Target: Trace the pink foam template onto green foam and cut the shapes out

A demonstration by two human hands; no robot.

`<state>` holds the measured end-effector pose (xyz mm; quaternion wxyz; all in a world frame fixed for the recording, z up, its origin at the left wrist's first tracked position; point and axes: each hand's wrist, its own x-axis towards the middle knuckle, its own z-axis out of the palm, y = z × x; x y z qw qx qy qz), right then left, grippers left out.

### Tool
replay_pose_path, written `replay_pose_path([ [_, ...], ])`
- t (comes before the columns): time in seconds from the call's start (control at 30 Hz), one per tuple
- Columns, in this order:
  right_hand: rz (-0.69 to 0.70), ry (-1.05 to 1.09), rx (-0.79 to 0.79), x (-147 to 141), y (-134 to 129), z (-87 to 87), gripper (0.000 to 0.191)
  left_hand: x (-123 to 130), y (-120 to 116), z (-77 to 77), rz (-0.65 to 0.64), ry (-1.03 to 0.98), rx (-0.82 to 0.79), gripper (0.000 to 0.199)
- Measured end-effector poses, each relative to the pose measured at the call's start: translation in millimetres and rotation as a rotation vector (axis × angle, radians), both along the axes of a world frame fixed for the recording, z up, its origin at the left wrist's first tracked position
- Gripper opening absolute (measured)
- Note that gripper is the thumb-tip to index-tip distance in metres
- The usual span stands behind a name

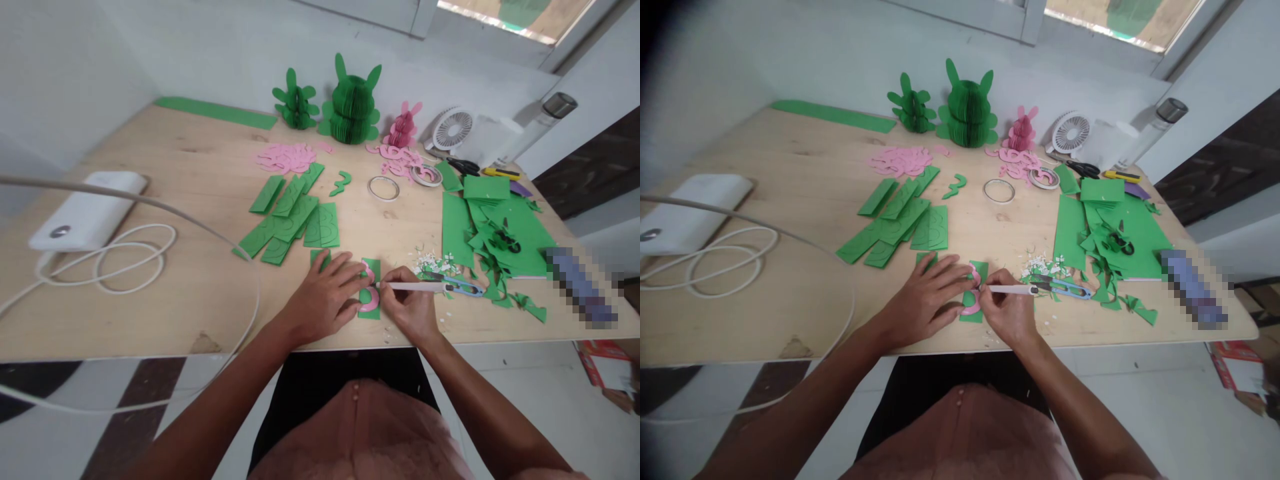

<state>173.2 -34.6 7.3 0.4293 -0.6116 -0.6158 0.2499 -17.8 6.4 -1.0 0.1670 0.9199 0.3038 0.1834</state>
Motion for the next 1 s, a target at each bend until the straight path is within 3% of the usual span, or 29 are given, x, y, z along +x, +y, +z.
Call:
replay_pose_path([
  [1.0, -0.037, 0.084, -0.072, 3.6, -3.7, 8.3, 0.007, 0.6, -0.7, 2.2, 0.006, -0.001, -0.02, 0.042],
])
